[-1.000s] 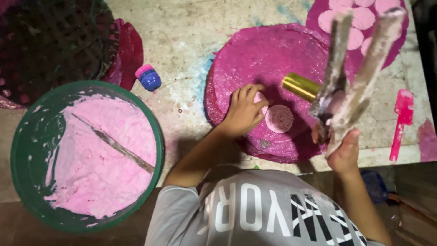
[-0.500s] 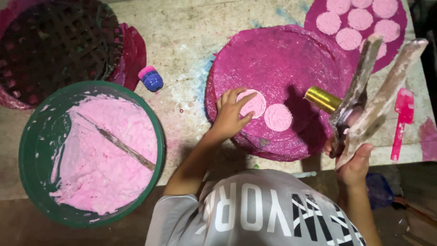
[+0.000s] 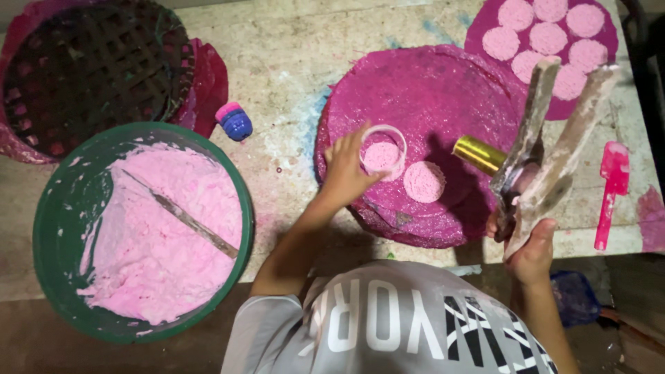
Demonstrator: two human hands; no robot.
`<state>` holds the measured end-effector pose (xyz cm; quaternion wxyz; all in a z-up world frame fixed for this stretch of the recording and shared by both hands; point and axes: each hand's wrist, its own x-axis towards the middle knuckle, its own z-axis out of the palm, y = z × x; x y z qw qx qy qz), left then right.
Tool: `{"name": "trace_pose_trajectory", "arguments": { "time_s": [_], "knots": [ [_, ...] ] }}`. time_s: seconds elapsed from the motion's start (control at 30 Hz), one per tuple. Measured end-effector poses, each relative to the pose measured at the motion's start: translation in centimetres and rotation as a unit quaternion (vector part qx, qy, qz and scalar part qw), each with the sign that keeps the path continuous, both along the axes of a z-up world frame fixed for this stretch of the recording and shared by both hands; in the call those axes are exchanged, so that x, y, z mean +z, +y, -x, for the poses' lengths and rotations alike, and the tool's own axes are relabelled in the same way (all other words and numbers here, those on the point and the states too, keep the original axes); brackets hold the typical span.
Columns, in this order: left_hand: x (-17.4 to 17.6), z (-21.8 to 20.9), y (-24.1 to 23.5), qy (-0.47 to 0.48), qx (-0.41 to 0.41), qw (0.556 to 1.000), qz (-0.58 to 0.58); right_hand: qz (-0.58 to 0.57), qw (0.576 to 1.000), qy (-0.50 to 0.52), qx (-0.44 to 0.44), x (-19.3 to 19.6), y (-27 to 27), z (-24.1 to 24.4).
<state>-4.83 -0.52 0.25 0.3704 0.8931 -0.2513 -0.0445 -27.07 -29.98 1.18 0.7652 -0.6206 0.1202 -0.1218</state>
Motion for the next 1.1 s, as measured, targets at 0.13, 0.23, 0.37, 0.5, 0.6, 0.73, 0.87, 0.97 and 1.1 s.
{"name": "trace_pose_trajectory", "arguments": {
  "time_s": [0.13,0.23,0.37,0.5,0.6,0.73,0.87,0.97,1.1],
  "knots": [
    [-0.6,-4.6,0.6,-0.006,0.049,0.998,-0.026,-0.059,0.998,0.000,0.023,0.3,0.4,-0.5],
    [-2.0,-7.0,1.3,0.004,0.055,0.997,-0.052,-0.080,0.996,0.000,0.033,0.2,0.6,-1.6],
    [-4.2,-6.6,1.1,-0.056,0.054,0.994,-0.075,-0.060,0.997,0.024,0.040,-0.5,1.2,-2.4],
    [-3.6,-5.4,1.5,-0.088,0.051,0.991,-0.082,0.037,0.996,0.043,0.074,-0.6,0.6,-4.3],
    [-1.3,-6.1,1.4,-0.101,0.071,0.992,0.016,0.259,0.946,0.118,0.155,0.5,-0.4,-8.1],
    [1.2,-8.7,-0.7,0.415,-0.129,0.559,0.706,0.252,0.870,0.287,0.312,3.5,0.6,-15.8],
    [1.8,-11.8,-2.4,0.369,-0.074,0.444,0.814,0.275,0.784,0.382,0.403,9.0,2.7,-22.5],
    [1.7,-13.4,-1.8,0.348,-0.006,0.397,0.849,0.415,0.740,0.344,0.401,11.4,5.1,-25.9],
    [1.6,-14.9,0.2,0.310,0.028,0.397,0.864,0.521,0.705,0.313,0.365,11.6,7.5,-27.6]
  ]
}}
